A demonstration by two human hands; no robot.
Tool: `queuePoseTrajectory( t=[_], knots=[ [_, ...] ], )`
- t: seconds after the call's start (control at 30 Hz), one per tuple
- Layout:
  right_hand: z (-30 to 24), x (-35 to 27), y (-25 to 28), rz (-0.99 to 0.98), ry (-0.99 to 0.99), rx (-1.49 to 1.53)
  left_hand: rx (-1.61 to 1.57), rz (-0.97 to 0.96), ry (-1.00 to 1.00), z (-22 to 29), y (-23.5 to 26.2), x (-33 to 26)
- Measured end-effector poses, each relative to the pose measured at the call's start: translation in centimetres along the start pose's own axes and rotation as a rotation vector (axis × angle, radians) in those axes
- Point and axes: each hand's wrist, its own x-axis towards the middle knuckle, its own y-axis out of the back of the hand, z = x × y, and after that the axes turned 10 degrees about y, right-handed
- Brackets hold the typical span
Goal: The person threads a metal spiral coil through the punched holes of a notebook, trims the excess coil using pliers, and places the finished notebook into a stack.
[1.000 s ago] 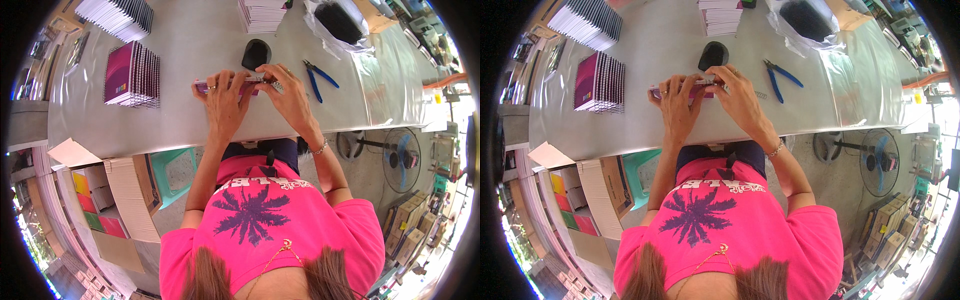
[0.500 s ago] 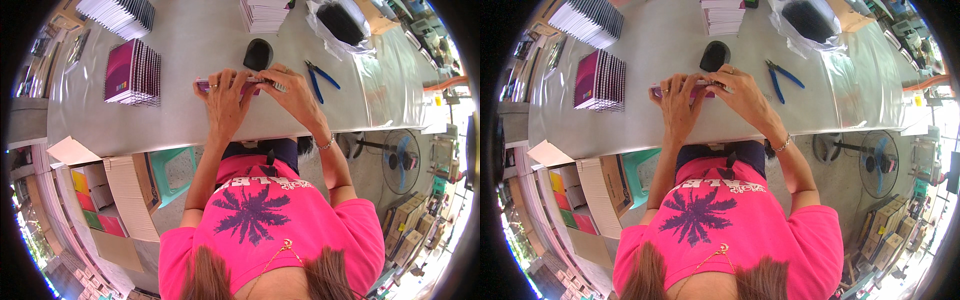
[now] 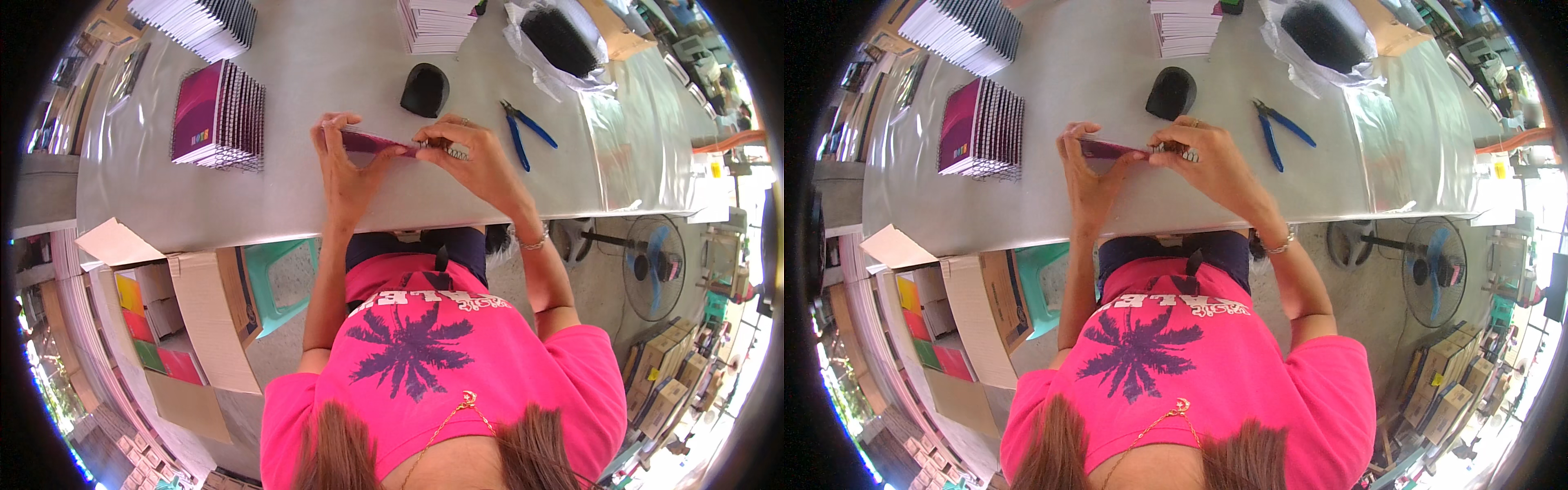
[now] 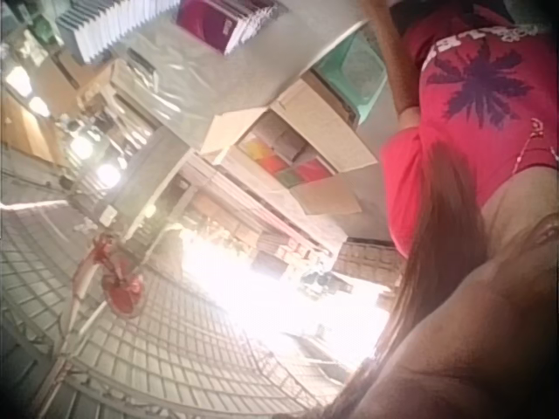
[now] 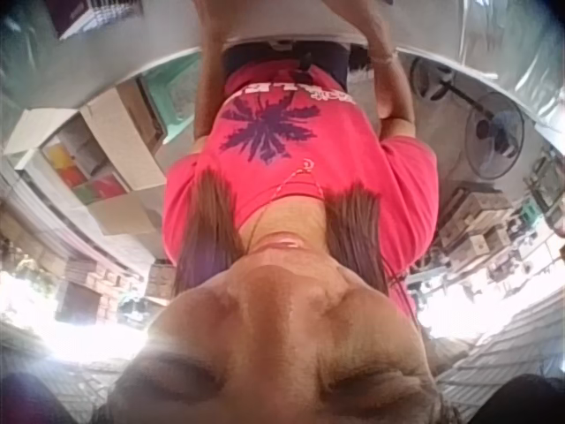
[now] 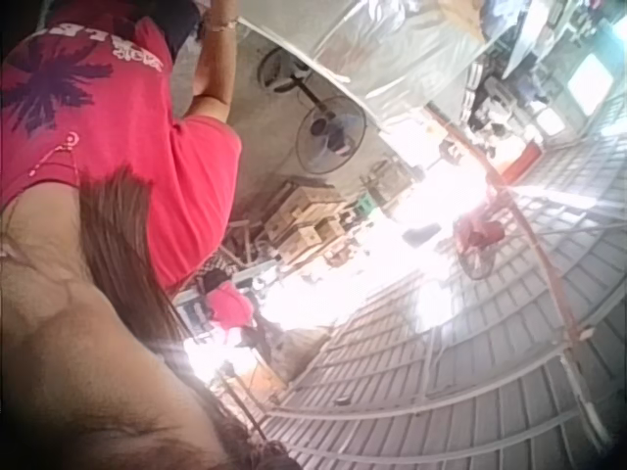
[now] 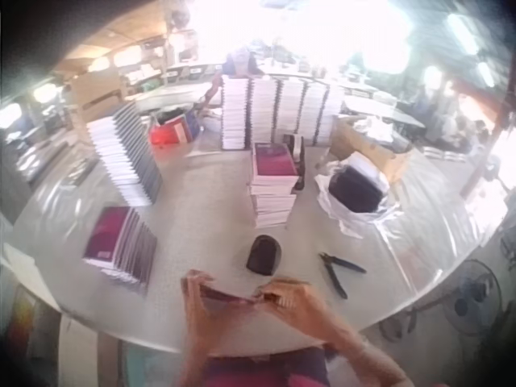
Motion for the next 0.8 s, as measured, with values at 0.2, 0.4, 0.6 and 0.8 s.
queuePoseTrajectory(
  t=[0.2,0.4,0.6,0.8],
  knots=[
    [5.4,3.3,2.2,0.022,0.2,-0.312,0.033,-0.117,-0.079,-1.5,0.6,1.4],
    [9.1,3.9,1.5,-0.09,0.233,-0.403,-0.003,-0.107,-0.065,-1.5,0.4,1.4],
    [6.6,0.2,4.3,-0.164,-0.222,0.821,-0.037,-0.087,-0.012,-1.4,0.3,0.8],
    [2.7,0.1,4.0,-0.319,-0.274,0.692,-0.023,-0.105,-0.009,-1.8,0.0,0.9]
  ],
)
